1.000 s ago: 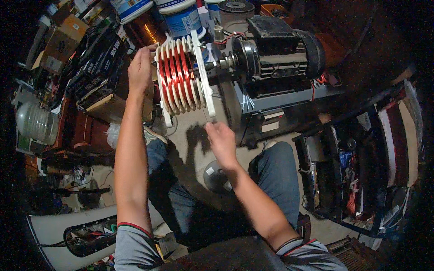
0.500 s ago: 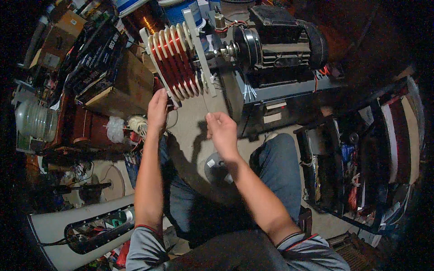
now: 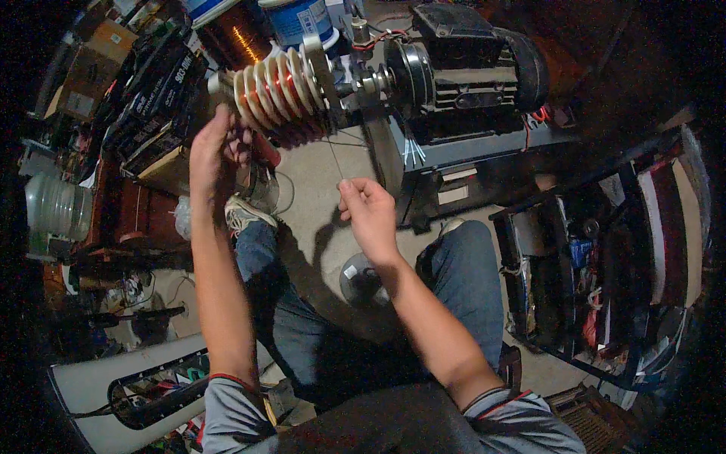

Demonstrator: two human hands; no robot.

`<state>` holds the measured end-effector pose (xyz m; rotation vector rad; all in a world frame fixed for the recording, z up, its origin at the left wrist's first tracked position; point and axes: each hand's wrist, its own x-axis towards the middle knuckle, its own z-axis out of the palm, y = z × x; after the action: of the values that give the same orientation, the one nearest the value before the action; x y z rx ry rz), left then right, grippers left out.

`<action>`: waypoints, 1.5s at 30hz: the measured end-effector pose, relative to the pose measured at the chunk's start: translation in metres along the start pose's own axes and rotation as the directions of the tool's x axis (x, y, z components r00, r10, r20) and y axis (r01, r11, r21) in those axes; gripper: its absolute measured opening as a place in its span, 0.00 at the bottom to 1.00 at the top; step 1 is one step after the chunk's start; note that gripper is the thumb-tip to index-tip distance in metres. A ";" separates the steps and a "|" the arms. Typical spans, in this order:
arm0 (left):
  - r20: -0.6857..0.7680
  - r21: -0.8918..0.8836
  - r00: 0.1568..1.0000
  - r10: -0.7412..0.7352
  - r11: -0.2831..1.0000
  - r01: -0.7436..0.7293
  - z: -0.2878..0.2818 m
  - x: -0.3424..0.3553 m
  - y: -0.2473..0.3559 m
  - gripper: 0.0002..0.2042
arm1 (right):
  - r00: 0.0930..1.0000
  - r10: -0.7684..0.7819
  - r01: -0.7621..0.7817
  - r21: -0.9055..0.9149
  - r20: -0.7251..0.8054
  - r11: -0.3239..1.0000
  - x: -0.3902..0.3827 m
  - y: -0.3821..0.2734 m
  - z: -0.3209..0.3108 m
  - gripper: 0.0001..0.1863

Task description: The person winds red wire onto a white slotted bobbin using a motorized coil winder. They guide the wire by hand, pause to adjust the winding, and continue until the bobbin is filled.

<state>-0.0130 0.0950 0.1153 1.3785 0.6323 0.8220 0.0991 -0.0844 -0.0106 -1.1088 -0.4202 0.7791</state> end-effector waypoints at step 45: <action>0.532 0.245 0.708 -0.465 0.884 0.397 0.042 -0.085 -0.124 0.09 | 0.966 0.193 -0.237 0.283 0.173 0.929 0.010 -0.030 0.003 0.15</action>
<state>-0.0127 0.0018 -0.0093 1.4084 0.4881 -0.0386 0.1141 -0.0816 0.0172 -0.8219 -0.2877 1.0838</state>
